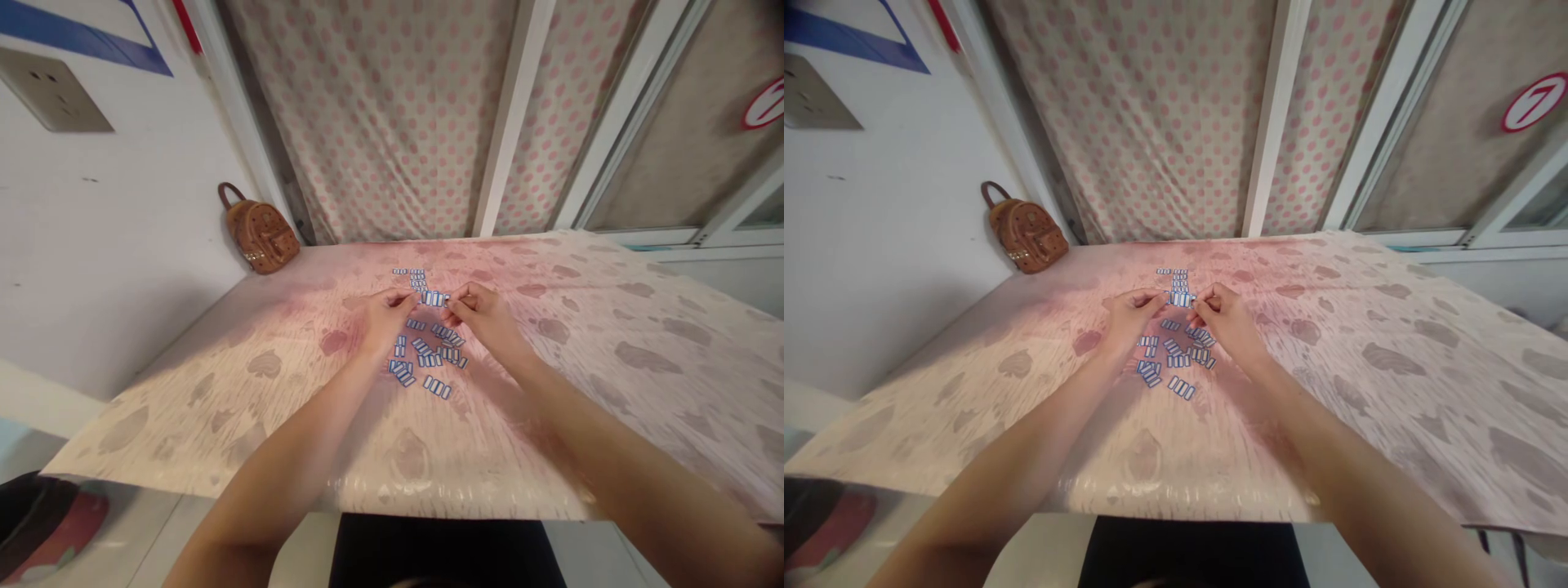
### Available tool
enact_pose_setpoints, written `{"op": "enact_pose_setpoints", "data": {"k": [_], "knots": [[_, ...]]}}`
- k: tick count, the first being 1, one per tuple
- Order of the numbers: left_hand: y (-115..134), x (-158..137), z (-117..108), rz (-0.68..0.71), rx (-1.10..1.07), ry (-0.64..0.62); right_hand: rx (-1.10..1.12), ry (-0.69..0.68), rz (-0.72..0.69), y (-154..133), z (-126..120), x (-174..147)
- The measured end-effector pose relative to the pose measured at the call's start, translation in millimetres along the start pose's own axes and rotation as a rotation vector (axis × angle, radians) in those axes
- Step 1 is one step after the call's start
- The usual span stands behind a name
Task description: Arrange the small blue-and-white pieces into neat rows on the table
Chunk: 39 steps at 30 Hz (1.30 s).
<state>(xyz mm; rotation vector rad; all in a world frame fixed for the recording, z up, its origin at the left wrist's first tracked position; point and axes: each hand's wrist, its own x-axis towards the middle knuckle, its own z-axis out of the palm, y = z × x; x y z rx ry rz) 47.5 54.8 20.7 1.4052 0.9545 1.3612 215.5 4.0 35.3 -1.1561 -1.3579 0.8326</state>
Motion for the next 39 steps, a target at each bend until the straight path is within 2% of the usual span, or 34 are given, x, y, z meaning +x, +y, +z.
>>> {"op": "enact_pose_setpoints", "data": {"k": [3,7,24,26,29,32,39], "knots": [[5.7,-5.6,3.0,0.01,-0.008,-0.026,0.01,0.029,0.033,-0.1,2.8,-3.0],[6.5,-7.5,4.2,0.021,0.022,-0.045,-0.019,0.043,-0.01,-0.3,3.0,-5.1],[5.8,-8.0,8.3,0.0,0.012,-0.069,-0.06,0.018,-0.025,2.6,5.2,-5.1],[7.7,-8.4,8.1,-0.016,0.008,-0.063,-0.173,0.042,-0.083,2.8,3.8,-5.8],[11.7,-9.7,7.2,-0.053,-0.035,-0.075,-0.445,0.077,-0.245,0.6,1.0,-7.0],[14.3,-10.4,6.0,-0.076,-0.072,-0.08,-0.633,0.025,-0.371,-2.6,-1.2,-7.6],[15.4,-11.5,6.4,-0.095,-0.093,-0.085,-0.692,0.037,-0.447,-4.1,-1.1,-7.6]]}}
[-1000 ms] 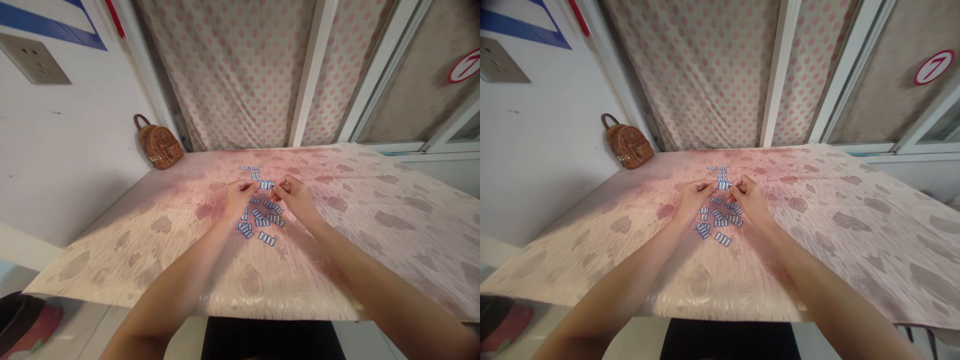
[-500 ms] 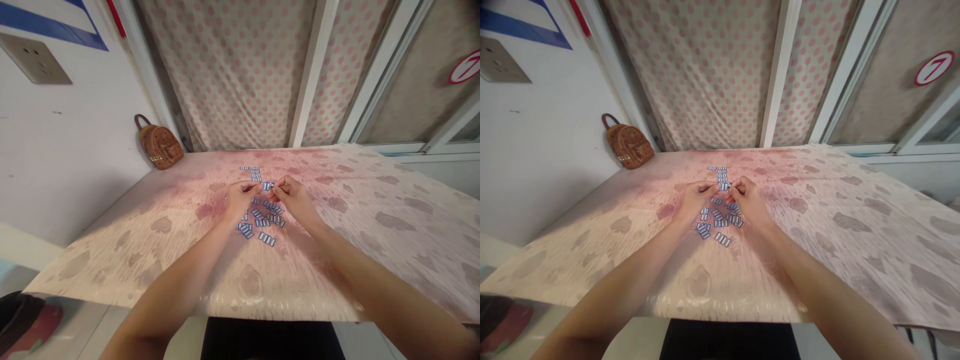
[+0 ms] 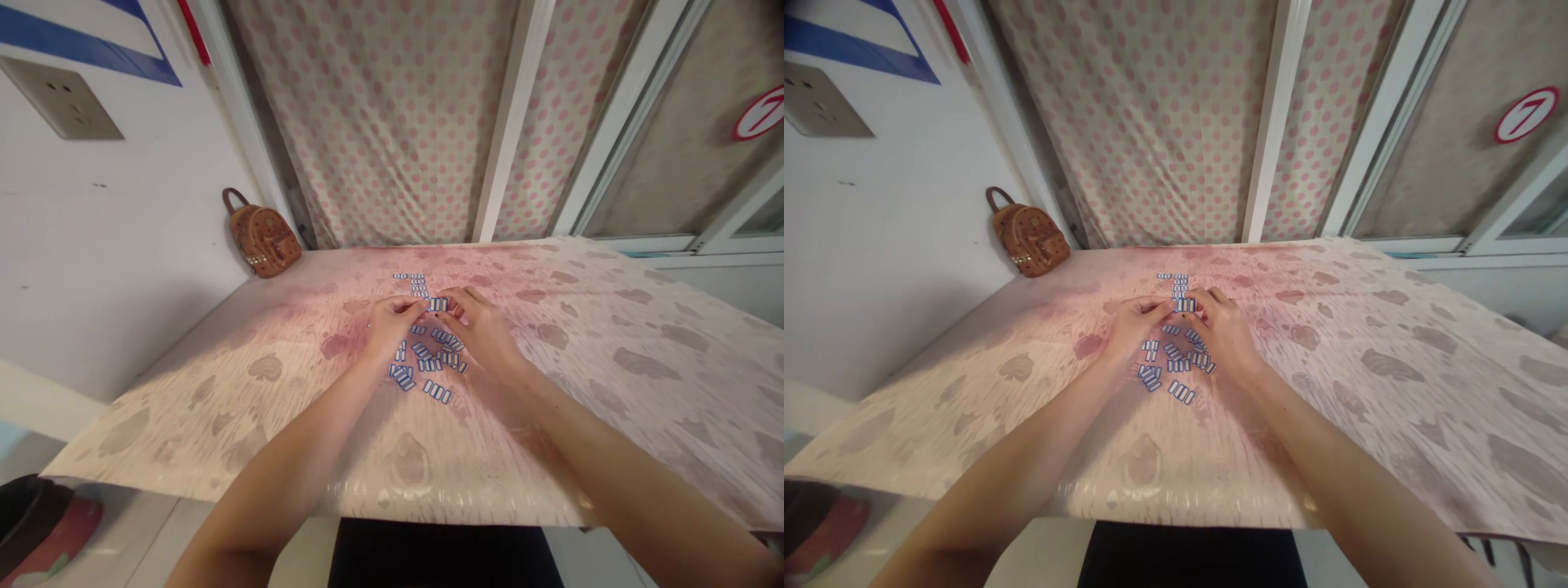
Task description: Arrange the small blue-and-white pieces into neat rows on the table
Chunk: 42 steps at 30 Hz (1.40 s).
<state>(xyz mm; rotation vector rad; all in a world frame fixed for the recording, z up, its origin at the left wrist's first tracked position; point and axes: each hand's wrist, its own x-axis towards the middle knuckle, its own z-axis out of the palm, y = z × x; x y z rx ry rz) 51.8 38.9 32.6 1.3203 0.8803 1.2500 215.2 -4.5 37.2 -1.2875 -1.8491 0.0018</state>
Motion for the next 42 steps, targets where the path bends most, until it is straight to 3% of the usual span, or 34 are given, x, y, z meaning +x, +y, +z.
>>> {"op": "enact_pose_setpoints", "data": {"k": [6,10,16,21,27,35,42], "knots": [[-2.8,2.4,-0.9,-0.007,0.019,0.003,0.043,0.016,0.034,-1.5,0.8,0.2],[-7.0,9.9,-7.0,0.031,0.036,0.068,0.033,0.028,0.179,14.0,0.6,1.1],[-7.1,15.5,-12.4,0.035,0.027,0.145,-0.286,-0.341,0.332,40.3,13.2,-4.2],[-7.1,16.6,-11.5,0.02,0.026,0.164,-0.321,-0.428,0.301,36.8,26.1,-5.5],[-15.1,20.2,-14.8,0.047,0.057,0.155,-0.222,-0.354,0.234,33.1,24.9,-4.0],[-22.1,22.5,-17.2,0.129,0.157,0.104,0.244,-0.222,0.252,23.1,4.1,2.8],[-16.9,14.4,-10.9,0.148,0.191,0.027,0.193,-0.158,0.294,10.1,1.2,1.4]]}}
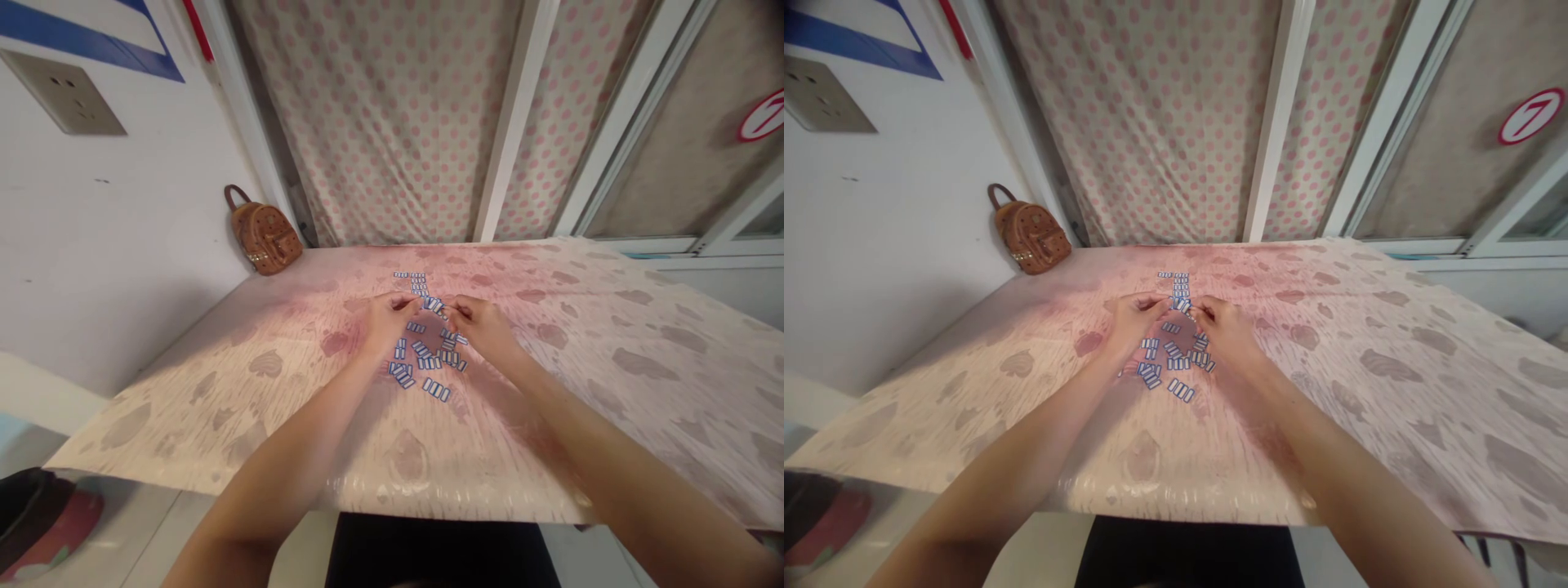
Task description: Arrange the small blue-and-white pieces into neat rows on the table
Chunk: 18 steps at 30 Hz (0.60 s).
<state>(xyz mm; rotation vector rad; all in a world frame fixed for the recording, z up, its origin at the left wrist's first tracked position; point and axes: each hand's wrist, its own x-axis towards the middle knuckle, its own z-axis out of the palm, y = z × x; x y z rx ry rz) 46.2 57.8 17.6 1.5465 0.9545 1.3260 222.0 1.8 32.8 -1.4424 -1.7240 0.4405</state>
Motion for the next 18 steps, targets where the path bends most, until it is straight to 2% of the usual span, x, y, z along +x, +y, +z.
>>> {"op": "enact_pose_setpoints", "data": {"k": [3,8,18], "knots": [[1.2,-2.2,1.0,0.019,0.002,-0.037,-0.065,0.069,-0.027,-3.9,-2.5,-1.9],[3.8,-5.6,2.8,0.032,0.016,-0.063,-0.146,0.106,-0.029,-9.1,-4.6,-3.0],[6.8,-8.2,5.5,-0.004,0.003,-0.123,-0.205,0.098,-0.034,-7.1,-3.2,-2.7]]}}
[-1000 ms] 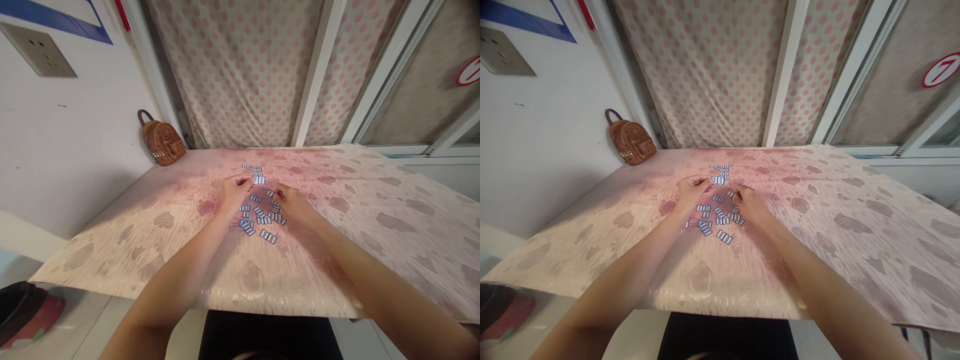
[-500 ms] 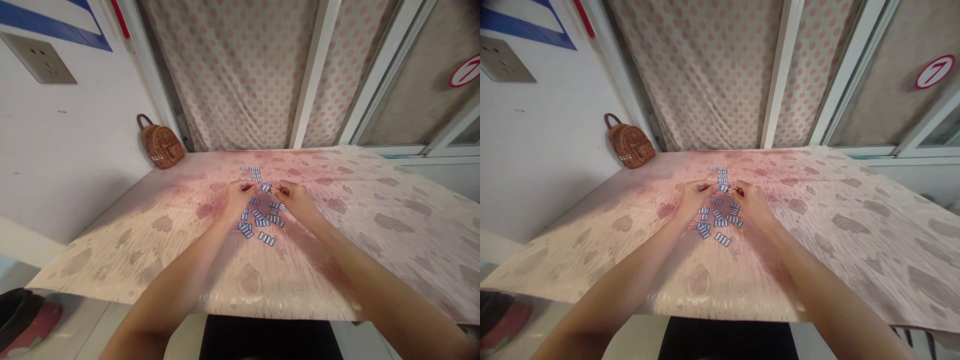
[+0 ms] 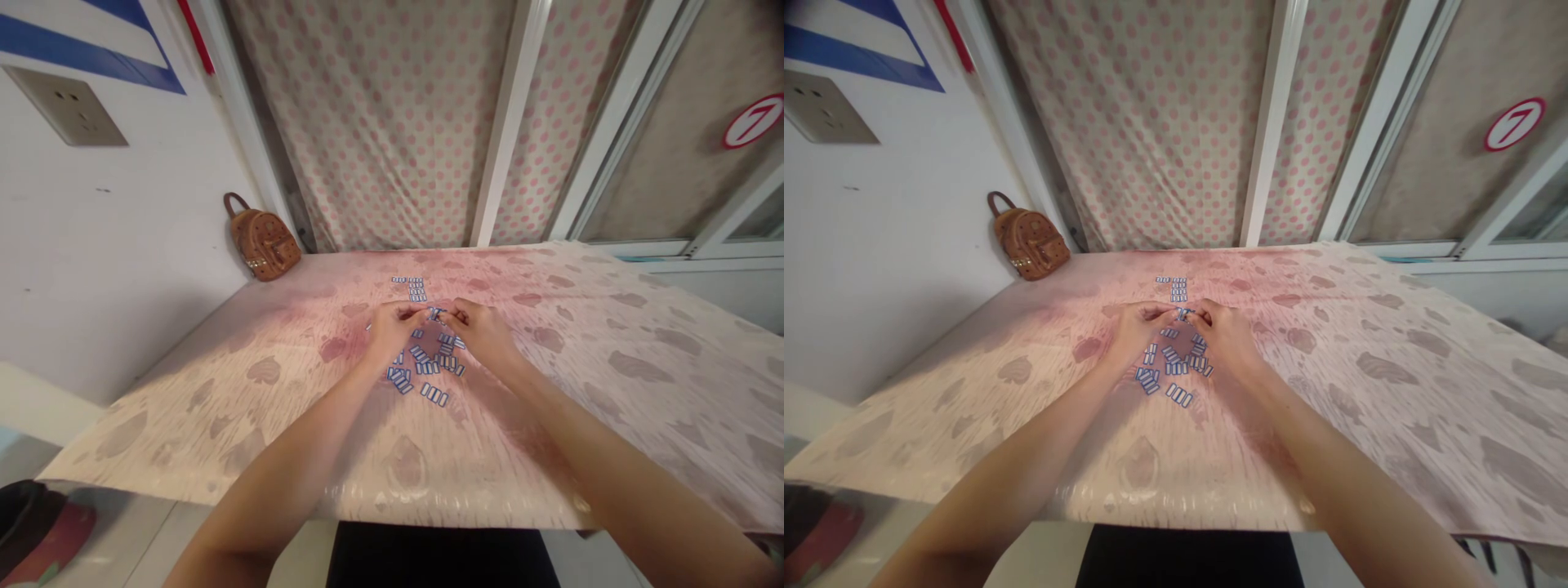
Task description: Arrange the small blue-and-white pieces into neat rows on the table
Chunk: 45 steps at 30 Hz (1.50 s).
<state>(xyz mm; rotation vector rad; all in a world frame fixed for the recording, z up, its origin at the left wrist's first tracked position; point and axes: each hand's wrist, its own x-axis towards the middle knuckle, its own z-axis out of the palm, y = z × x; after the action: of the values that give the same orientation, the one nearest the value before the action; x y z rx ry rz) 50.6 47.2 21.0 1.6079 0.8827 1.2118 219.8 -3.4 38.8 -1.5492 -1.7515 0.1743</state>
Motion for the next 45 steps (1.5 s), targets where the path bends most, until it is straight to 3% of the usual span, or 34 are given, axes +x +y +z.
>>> {"op": "enact_pose_setpoints", "data": {"k": [8,15,21,26,32,45], "knots": [[-1.6,1.5,0.2,-0.017,-0.018,0.015,0.04,0.003,-0.008,1.0,0.4,-0.7],[-0.1,4.3,-2.7,-0.117,-0.141,0.029,-0.007,-0.05,-0.207,3.5,0.6,1.7],[1.6,4.1,-3.2,-0.168,-0.187,0.017,-0.051,-0.046,-0.233,-0.3,-3.3,0.0],[5.7,1.0,-4.1,-0.159,-0.208,0.027,0.161,-0.036,-0.11,2.3,1.4,1.3],[6.2,0.1,-3.9,-0.164,-0.224,0.012,0.509,-0.13,0.049,12.8,6.3,9.4],[1.0,1.6,-3.3,-0.151,-0.119,0.007,0.486,-0.115,0.075,17.1,12.9,8.4]]}}
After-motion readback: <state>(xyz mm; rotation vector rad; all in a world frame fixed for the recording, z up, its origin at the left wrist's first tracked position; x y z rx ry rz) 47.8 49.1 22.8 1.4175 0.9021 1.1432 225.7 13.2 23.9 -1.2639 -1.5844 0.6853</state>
